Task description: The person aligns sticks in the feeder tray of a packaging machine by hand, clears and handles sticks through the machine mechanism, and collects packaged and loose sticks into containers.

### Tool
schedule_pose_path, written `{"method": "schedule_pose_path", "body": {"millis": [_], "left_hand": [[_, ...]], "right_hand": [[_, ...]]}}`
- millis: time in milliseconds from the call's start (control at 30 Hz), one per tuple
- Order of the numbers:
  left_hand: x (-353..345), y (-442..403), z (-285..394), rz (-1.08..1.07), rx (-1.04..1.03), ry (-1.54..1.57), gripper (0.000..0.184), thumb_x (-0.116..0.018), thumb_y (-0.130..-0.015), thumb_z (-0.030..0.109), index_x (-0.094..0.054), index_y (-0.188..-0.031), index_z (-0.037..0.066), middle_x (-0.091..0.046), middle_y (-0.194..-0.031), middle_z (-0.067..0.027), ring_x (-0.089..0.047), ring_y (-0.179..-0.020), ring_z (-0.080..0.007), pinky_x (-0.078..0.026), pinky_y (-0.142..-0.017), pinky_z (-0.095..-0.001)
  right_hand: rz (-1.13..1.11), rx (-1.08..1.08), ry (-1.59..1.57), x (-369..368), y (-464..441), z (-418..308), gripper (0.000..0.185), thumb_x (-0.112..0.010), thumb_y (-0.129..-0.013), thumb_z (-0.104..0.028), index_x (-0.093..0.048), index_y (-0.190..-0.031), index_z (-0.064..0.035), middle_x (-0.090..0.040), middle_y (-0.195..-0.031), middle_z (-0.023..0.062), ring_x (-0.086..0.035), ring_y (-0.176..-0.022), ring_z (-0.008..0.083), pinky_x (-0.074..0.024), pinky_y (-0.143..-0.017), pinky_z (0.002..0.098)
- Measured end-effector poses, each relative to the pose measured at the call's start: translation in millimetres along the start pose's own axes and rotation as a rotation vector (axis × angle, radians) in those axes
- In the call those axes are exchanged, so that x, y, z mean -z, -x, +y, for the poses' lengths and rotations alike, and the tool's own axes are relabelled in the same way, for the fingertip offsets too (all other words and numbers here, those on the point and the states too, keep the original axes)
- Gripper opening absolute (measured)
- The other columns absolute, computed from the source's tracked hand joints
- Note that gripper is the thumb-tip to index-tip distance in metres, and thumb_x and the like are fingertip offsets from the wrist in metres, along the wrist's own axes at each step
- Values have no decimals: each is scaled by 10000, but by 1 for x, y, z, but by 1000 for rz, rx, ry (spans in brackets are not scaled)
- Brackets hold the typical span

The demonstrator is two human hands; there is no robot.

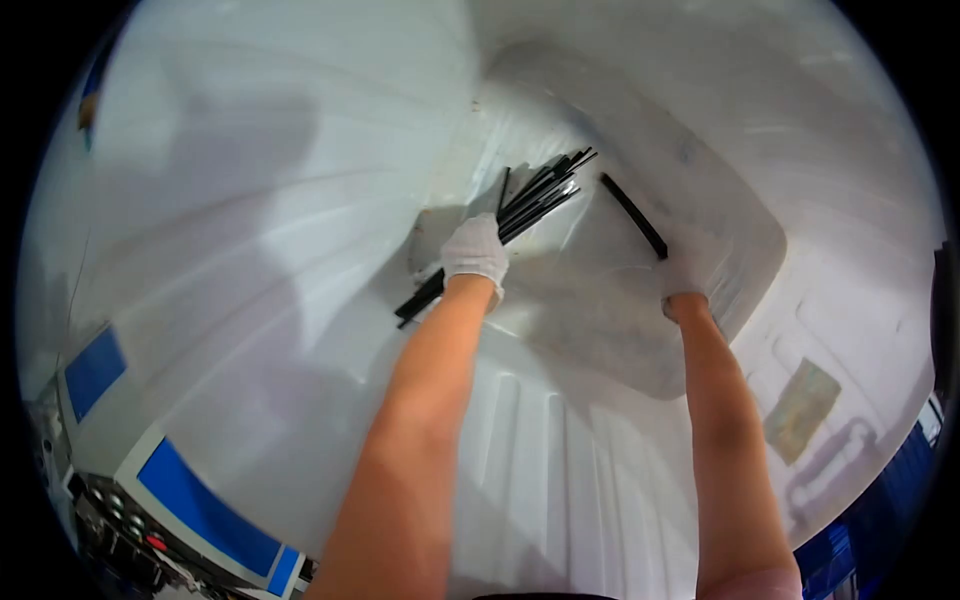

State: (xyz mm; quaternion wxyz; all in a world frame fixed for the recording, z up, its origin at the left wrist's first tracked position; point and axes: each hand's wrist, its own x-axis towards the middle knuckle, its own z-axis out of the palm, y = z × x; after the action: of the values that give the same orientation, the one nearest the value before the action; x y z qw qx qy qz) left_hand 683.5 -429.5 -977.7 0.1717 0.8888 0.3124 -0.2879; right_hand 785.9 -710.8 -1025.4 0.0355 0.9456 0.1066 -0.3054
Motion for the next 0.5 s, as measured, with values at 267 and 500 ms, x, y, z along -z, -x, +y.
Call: {"method": "schedule_pose_path", "body": {"millis": [267,500], "left_hand": [[165,119,84,14,125,771,291,-551,-681,85,-601,-953,-6,-590,-957,-254,-571,-945,-382,-465,-802,-424],[341,348,79,-215,-166,1468,183,-679,-641,107,-625,-795,25,-597,-648,-68,-560,-602,-145,-451,-538,-305]], "right_hand": [[-261,-97,-1052,164,164,19,121,-585,-836,-206,-567,-783,-99,-397,-584,-83,-309,-502,38,-236,-455,206],[-466,180,-1102,404,333,-47,558,-562,-850,-376,-402,-1323,-129,-652,-832,59,-603,-662,275,-422,-546,481]]}}
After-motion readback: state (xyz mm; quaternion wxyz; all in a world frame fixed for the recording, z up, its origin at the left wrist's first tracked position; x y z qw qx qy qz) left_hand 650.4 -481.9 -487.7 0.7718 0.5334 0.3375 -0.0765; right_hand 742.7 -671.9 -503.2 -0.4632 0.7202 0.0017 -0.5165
